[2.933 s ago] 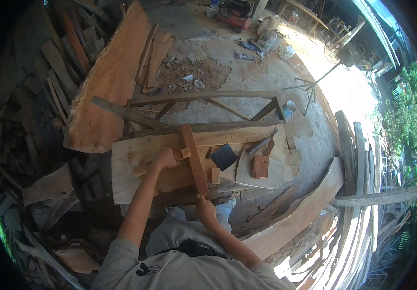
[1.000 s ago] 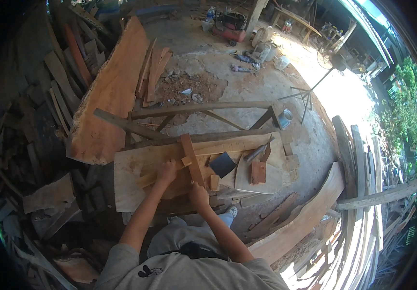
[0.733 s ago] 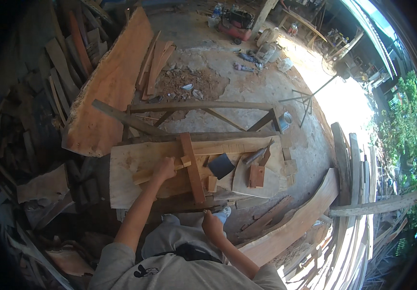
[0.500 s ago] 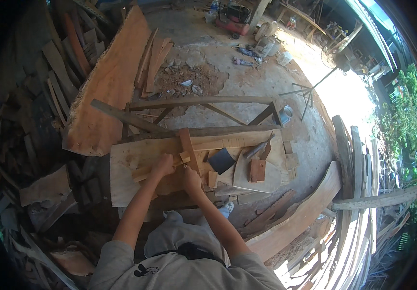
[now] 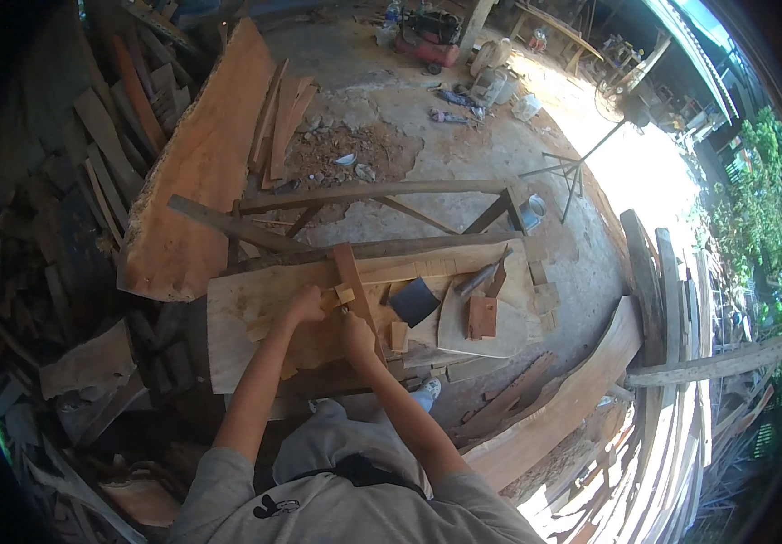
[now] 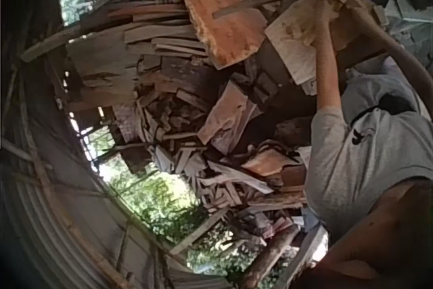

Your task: The person cuts a wooden piece on a workbench using a saw blade while holding the wood in place by hand.

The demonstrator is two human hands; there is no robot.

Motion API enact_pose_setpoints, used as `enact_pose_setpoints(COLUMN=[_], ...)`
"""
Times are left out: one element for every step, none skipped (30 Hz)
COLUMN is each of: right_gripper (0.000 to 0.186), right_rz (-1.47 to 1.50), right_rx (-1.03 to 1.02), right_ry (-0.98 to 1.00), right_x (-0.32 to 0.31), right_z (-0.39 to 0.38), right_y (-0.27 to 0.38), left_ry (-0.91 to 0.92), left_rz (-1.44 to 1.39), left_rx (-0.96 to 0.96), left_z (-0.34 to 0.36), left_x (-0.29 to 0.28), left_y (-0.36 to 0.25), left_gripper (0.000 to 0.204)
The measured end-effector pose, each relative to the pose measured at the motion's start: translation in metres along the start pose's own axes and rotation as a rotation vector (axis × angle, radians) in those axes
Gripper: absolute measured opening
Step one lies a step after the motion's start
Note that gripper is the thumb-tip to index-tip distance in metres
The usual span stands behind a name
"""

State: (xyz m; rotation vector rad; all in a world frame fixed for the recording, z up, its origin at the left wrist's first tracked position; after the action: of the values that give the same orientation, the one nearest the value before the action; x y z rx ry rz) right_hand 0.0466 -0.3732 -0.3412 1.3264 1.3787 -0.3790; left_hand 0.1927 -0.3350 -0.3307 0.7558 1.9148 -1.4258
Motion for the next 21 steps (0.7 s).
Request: enact_pose_setpoints(right_gripper=[0.019,0.020,0.022,0.022,0.023,0.023,0.024,0.024,0.020,0.017,0.017,0.017,0.017,0.017,0.017,0.018,0.019,0.020,0.021,0.022,0.023], right_rz=[0.030,0.006,-0.054,0.004,0.004,-0.012,-0.099,-0.053,-0.048,-0.073,-0.027,-0.023,-0.002,-0.002,0.021,-0.011,0.026,-0.002,0.010,0.010,0.022], right_rx=[0.019,0.029,0.047,0.102,0.147,0.190,0.263,0.203,0.166,0.144,0.134,0.083,-0.002,0.022,0.030,0.084,0.069,0.105,0.110,0.106,0.115], right_ry=[-0.004,0.021,0.029,0.055,0.069,0.090,0.162,0.106,0.104,0.114,0.088,0.044,-0.030,-0.026,-0.022,0.036,0.005,0.015,0.060,0.072,0.091], right_x=[-0.001,-0.004,-0.008,-0.012,-0.016,-0.018,-0.019,-0.018,-0.015,-0.011,-0.005,0.002,0.004,0.006,0.006,0.004,0.000,-0.005,-0.011,-0.017,-0.022], right_z=[-0.001,-0.007,-0.019,-0.037,-0.063,-0.081,-0.087,-0.088,-0.085,-0.075,-0.061,-0.044,-0.033,-0.026,-0.022,-0.024,-0.030,-0.039,-0.050,-0.061,-0.072], right_y=[-0.001,-0.004,-0.012,-0.022,-0.035,-0.046,-0.054,-0.056,-0.056,-0.053,-0.047,-0.038,-0.033,-0.032,-0.030,-0.032,-0.035,-0.040,-0.044,-0.047,-0.051], left_ry=[0.032,0.067,0.053,0.055,0.054,0.046,0.032,0.029,0.030,0.022,0.035,0.011,0.024,0.029,0.022,-0.005,-0.070,-0.114,-0.130,-0.071,-0.024], left_rz=[-0.010,-0.015,-0.023,0.005,0.029,0.025,0.011,0.007,0.013,0.006,-0.007,0.015,0.007,0.009,0.025,0.054,0.048,0.056,0.121,0.187,0.131], left_rx=[-0.025,-0.055,-0.051,-0.051,-0.052,-0.050,-0.031,-0.016,-0.010,0.010,0.035,0.046,0.042,0.025,0.049,0.052,0.061,0.037,0.029,-0.015,0.005], left_z=[0.000,0.001,0.003,0.006,0.007,0.008,0.009,0.009,0.009,0.010,0.012,0.014,0.014,0.014,0.012,0.008,0.002,-0.004,-0.011,-0.017,-0.021], left_x=[-0.001,-0.001,-0.001,-0.001,0.002,0.004,0.007,0.009,0.011,0.011,0.010,0.009,0.008,0.007,0.006,0.008,0.013,0.017,0.022,0.028,0.031], left_y=[0.001,0.002,0.004,0.005,0.007,0.010,0.012,0.015,0.017,0.019,0.021,0.021,0.020,0.020,0.017,0.012,0.006,0.000,-0.006,-0.012,-0.016], left_gripper=[0.030,0.031,0.031,0.032,0.033,0.033,0.034,0.035,0.035,0.035,0.036,0.036,0.036,0.037,0.036,0.035,0.034,0.033,0.033,0.032,0.035])
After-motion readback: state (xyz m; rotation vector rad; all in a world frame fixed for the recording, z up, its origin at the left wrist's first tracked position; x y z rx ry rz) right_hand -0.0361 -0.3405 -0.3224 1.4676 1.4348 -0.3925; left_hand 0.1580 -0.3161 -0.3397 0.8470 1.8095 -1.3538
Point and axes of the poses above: each hand's wrist, its own z-axis towards the middle knuckle, its own x-axis out of the palm, y = z × x, the point moved 1 cm from there along z, towards the middle knuckle, and after that the axes turned 13 degrees about x, right-handed, at the moved point
